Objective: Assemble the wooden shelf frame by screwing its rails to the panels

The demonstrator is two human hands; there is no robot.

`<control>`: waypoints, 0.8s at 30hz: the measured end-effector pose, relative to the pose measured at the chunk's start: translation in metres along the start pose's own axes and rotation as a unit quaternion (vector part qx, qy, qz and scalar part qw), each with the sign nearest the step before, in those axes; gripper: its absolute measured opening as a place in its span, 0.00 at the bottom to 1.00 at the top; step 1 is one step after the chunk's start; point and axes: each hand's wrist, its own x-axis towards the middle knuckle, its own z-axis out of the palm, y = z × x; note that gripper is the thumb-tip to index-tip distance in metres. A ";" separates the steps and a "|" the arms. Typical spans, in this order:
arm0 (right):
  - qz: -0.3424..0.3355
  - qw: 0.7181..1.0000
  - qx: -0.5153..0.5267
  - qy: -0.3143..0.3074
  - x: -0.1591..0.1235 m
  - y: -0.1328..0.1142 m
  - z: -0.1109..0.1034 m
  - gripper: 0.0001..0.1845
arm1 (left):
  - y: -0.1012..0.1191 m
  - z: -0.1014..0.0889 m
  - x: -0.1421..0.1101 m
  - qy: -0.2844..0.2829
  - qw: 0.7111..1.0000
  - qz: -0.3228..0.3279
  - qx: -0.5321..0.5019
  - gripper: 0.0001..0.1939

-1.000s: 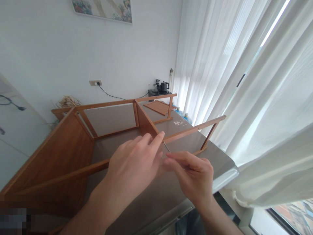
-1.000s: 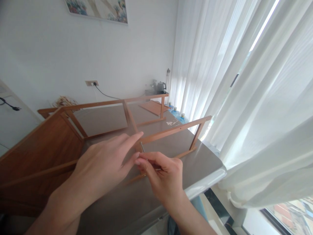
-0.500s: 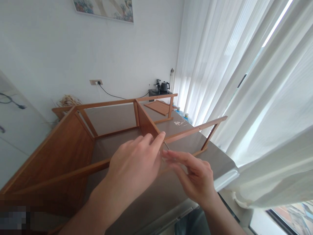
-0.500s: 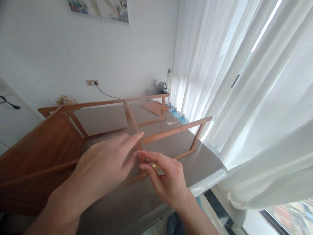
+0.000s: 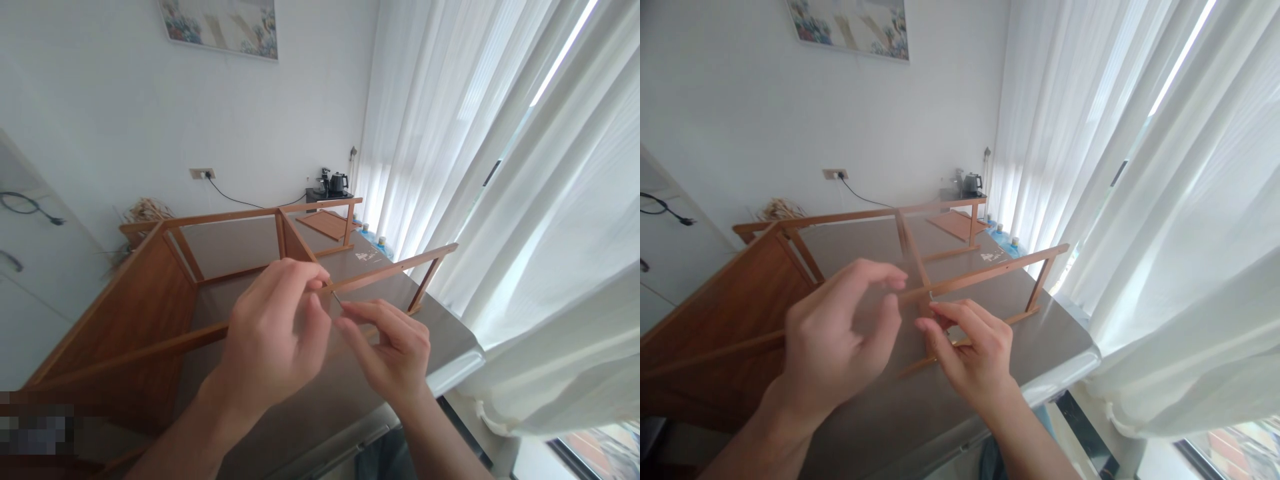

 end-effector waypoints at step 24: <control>-0.060 0.996 -0.050 0.040 -0.013 0.022 -0.003 0.10 | -0.044 0.103 -0.071 -0.275 0.914 -0.264 0.139 0.23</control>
